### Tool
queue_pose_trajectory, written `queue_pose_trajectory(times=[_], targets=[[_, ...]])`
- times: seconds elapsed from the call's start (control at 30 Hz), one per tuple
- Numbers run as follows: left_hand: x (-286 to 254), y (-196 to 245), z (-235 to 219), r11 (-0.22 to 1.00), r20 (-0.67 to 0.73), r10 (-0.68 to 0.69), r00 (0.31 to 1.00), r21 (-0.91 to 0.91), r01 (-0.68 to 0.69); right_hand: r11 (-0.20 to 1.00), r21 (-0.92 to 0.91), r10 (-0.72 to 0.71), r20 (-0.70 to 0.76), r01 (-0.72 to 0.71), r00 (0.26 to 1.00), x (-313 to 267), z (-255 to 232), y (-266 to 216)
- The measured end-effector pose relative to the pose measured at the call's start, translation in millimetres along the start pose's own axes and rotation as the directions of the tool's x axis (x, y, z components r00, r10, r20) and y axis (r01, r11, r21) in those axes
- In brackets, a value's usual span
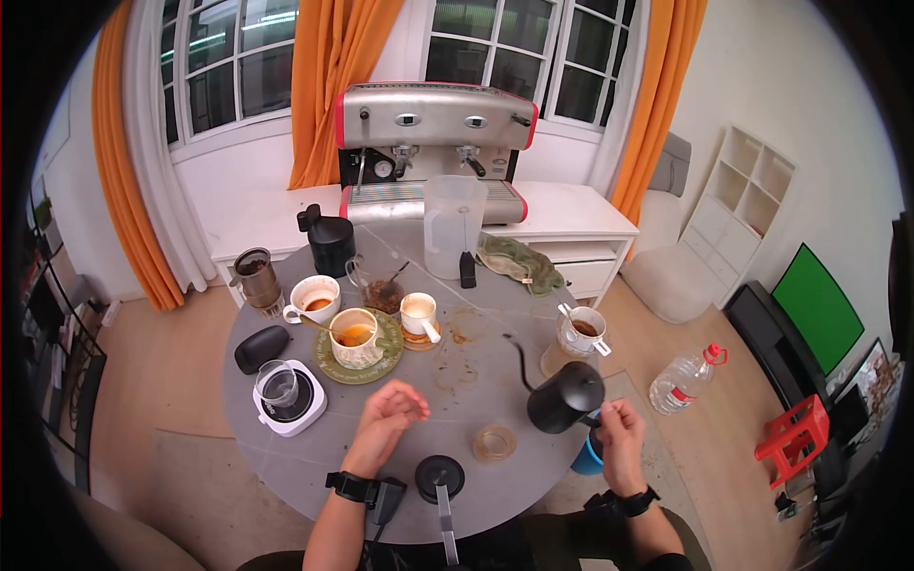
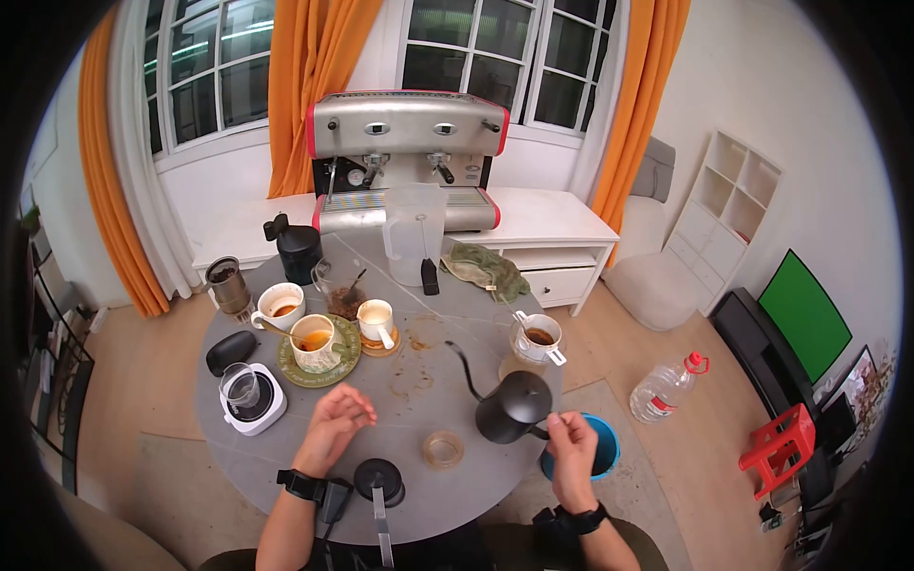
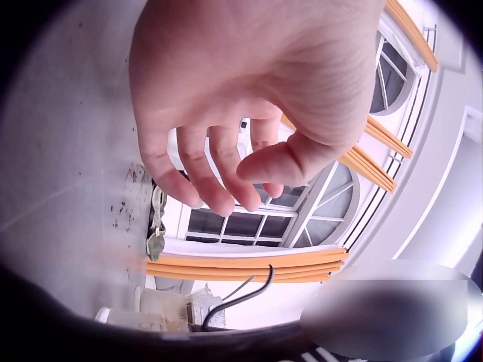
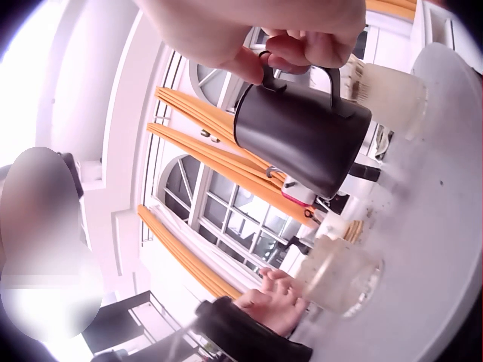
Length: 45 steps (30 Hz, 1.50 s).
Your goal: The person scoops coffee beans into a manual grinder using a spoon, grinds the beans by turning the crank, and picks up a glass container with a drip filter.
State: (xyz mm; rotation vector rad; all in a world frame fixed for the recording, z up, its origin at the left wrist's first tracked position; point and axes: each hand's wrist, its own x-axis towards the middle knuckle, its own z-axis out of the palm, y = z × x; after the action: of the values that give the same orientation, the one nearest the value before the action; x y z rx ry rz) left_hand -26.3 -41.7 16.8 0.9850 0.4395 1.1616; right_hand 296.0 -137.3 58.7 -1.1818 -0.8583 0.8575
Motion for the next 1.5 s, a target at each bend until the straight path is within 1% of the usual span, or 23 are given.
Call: queue_pose_trajectory(times=[0.03, 0.1, 0.27, 0.5, 0.6, 0.7, 0.77, 0.8, 0.83, 0.87, 0.9, 0.93, 1.0, 1.03, 1.1, 1.13, 1.2, 1.23, 1.3, 1.43, 1.5], targets=[[0.0, -0.7, -0.1, 1.0, -0.001, 0.004, 1.0, -0.002, -0.004, 1.0, -0.02, 0.017, -0.014, -0.017, 1.0, -0.8, 4.6, 8.7], [0.2, -1.0, 0.0, 1.0, -0.005, -0.001, 1.0, 0.0, 0.001, 0.997, -0.067, -0.026, 0.006, 0.027, 1.0, 3.3, 8.8, 27.8], [0.6, -1.1, -1.9, 1.0, -0.003, -0.006, 1.0, -0.012, 0.006, 0.995, -0.098, 0.036, 0.019, -0.033, 0.999, 8.0, 18.6, 38.9], [0.5, -1.2, -1.9, 1.0, 0.007, -0.012, 1.0, -0.003, 0.012, 0.987, -0.159, 0.035, 0.038, -0.028, 0.999, 10.6, 17.0, 44.4], [0.8, -0.9, -1.3, 1.0, 0.013, -0.011, 1.0, 0.0, 0.011, 0.985, -0.173, 0.006, 0.047, 0.002, 0.999, 11.5, 13.9, 46.1], [0.4, -0.7, -1.4, 1.0, 0.011, -0.012, 1.0, -0.005, 0.012, 0.984, -0.176, 0.043, 0.072, -0.03, 0.996, 11.8, 8.9, 40.6], [0.1, -0.4, -1.5, 1.0, 0.008, -0.013, 1.0, -0.009, 0.013, 0.987, -0.112, 0.117, 0.051, -0.111, 0.992, 13.9, 6.3, 24.5], [0.1, -0.5, -1.4, 1.0, 0.004, -0.014, 1.0, -0.005, 0.014, 0.991, -0.112, 0.076, 0.062, -0.068, 0.995, 24.4, -5.0, 28.9], [0.5, -1.1, -0.5, 1.0, 0.001, -0.015, 1.0, -0.003, 0.015, 0.991, -0.113, 0.074, 0.06, -0.067, 0.995, 37.2, -12.9, 33.1], [0.7, -1.7, 0.0, 1.0, 0.005, -0.018, 1.0, -0.006, 0.018, 0.952, -0.298, -0.057, 0.046, 0.068, 0.997, 51.5, -18.7, 36.0], [0.7, -1.7, 0.0, 1.0, 0.01, -0.014, 1.0, 0.002, 0.014, 0.86, -0.472, -0.187, 0.056, 0.191, 0.981, 64.1, -22.8, 38.2], [1.1, -1.4, 0.2, 1.0, 0.015, -0.008, 1.0, 0.012, 0.008, 0.86, -0.473, -0.189, 0.052, 0.191, 0.981, 75.5, -24.7, 38.8], [0.8, -0.8, 0.2, 1.0, 0.011, -0.007, 1.0, 0.011, 0.007, 0.648, -0.727, -0.226, 0.102, 0.228, 0.969, 100.0, -24.1, 40.9], [0.4, -0.4, -0.4, 1.0, 0.001, -0.007, 1.0, 0.008, 0.007, 0.65, -0.723, -0.231, 0.104, 0.233, 0.967, 115.4, -25.3, 49.7], [-0.3, -0.4, -1.5, 1.0, -0.007, -0.001, 1.0, 0.006, 0.001, 0.813, -0.51, -0.138, 0.298, 0.28, 0.945, 136.8, -19.3, 57.4], [-1.1, -0.5, -2.2, 1.0, -0.015, -0.001, 1.0, -0.001, 0.001, 0.815, -0.506, -0.139, 0.302, 0.282, 0.943, 140.9, -18.9, 60.7], [-2.3, -0.8, -4.1, 1.0, -0.022, 0.003, 1.0, -0.006, -0.003, 0.881, -0.411, -0.104, 0.316, 0.235, 0.943, 136.4, -1.6, 50.9], [-2.6, -0.9, -4.9, 1.0, -0.026, 0.002, 1.0, -0.016, -0.002, 0.882, -0.408, -0.104, 0.32, 0.236, 0.942, 137.9, 0.7, 52.8], [-2.6, -0.6, -5.1, 1.0, -0.026, 0.001, 1.0, -0.014, -0.001, 0.924, -0.336, -0.093, 0.269, 0.184, 0.959, 139.4, 2.0, 57.3], [-3.1, 0.5, -2.5, 1.0, -0.026, -0.005, 1.0, -0.02, 0.005, 0.925, -0.347, -0.068, 0.255, 0.157, 0.964, 139.4, 4.9, 51.5], [-2.8, 1.1, -3.4, 1.0, -0.034, -0.004, 0.999, 0.011, 0.005, 0.899, -0.328, -0.199, 0.286, 0.291, 0.937, 140.1, 9.4, 40.8]])
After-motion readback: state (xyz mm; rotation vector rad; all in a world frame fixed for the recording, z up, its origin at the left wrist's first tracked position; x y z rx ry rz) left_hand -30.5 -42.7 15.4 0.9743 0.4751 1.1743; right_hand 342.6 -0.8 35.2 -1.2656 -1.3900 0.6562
